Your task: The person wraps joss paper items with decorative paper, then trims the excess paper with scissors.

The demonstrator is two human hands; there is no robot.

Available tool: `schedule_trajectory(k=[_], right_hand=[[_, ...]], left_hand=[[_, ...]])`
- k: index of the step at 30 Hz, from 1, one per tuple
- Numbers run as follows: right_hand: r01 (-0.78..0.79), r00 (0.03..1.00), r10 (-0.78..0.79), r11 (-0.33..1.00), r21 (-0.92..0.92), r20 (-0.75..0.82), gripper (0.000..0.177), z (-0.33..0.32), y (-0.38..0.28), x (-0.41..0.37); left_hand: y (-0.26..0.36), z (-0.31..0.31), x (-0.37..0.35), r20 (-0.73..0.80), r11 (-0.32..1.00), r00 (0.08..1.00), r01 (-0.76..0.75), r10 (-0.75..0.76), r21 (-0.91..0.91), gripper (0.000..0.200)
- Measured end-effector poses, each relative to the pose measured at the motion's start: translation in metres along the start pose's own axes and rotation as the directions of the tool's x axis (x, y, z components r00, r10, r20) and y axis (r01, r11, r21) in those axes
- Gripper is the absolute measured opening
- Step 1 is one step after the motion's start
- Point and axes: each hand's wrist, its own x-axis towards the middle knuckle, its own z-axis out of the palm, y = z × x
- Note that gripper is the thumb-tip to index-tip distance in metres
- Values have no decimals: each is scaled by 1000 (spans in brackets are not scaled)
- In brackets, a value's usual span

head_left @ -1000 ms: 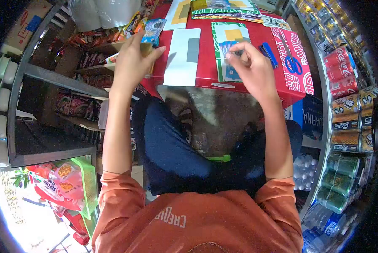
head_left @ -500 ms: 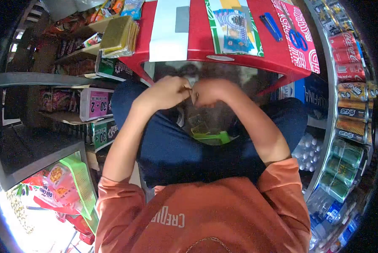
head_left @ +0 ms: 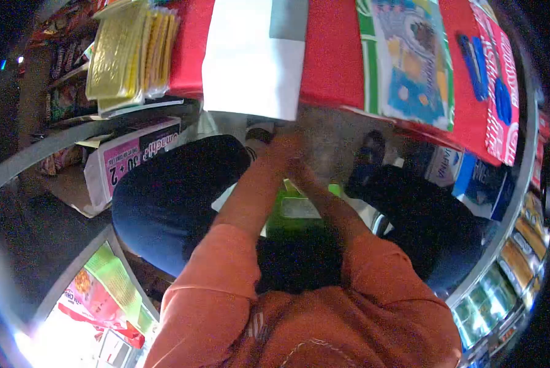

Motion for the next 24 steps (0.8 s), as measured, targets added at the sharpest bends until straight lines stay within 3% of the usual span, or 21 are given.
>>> schedule_trajectory(k=[1,3,5,7,9,11,13,14,15,16,18,19,21,24], right_hand=[[-2,999,1,1000,-14,-47,31,8,-4,-17],[-383,913,327,892,239,243,35,-72,-18,-2],[-490,817,353,841,227,455,35,-103,-13,0],[-277,812,171,954,111,557,33,-74,8,-5],[-42,749,6,998,39,662,31,-43,16,-11],[-69,748,29,997,34,663,27,-36,18,-20],[-343,789,234,935,92,567,23,-35,22,-33],[-310,762,184,946,100,621,23,-30,26,-34],[-283,725,140,953,107,674,24,-24,33,-36],[-256,687,97,960,115,720,24,-23,36,-38],[-504,450,166,859,96,877,29,-57,31,-15],[-537,431,172,838,98,886,30,-61,27,-13],[-547,472,189,829,118,861,33,-62,17,-17],[-557,529,224,819,136,819,39,-58,3,-29]], left_hand=[[-9,18,14,-16,999,1000,0,0,-32,34],[-25,43,31,-45,996,999,-10,6,-87,36],[-41,47,34,-73,993,997,-18,9,-118,38],[-51,36,29,-102,989,995,-13,-2,-145,39],[-54,22,21,-133,986,991,-12,-11,-169,41],[-54,14,9,-167,982,986,-8,-24,-190,44],[-51,4,-9,-199,975,980,-17,-28,-220,46],[-50,-4,-21,-187,969,982,-65,20,-240,46],[-45,-2,-25,-172,957,982,-119,75,-263,46],[-52,19,23,125,958,989,-44,83,-284,46],[-51,76,48,21,973,991,-127,134,-191,46],[-47,106,49,-24,976,987,-161,159,-147,46],[-41,144,45,-73,979,981,-185,179,-86,46],[-33,158,35,-29,977,984,-180,178,-113,45]])
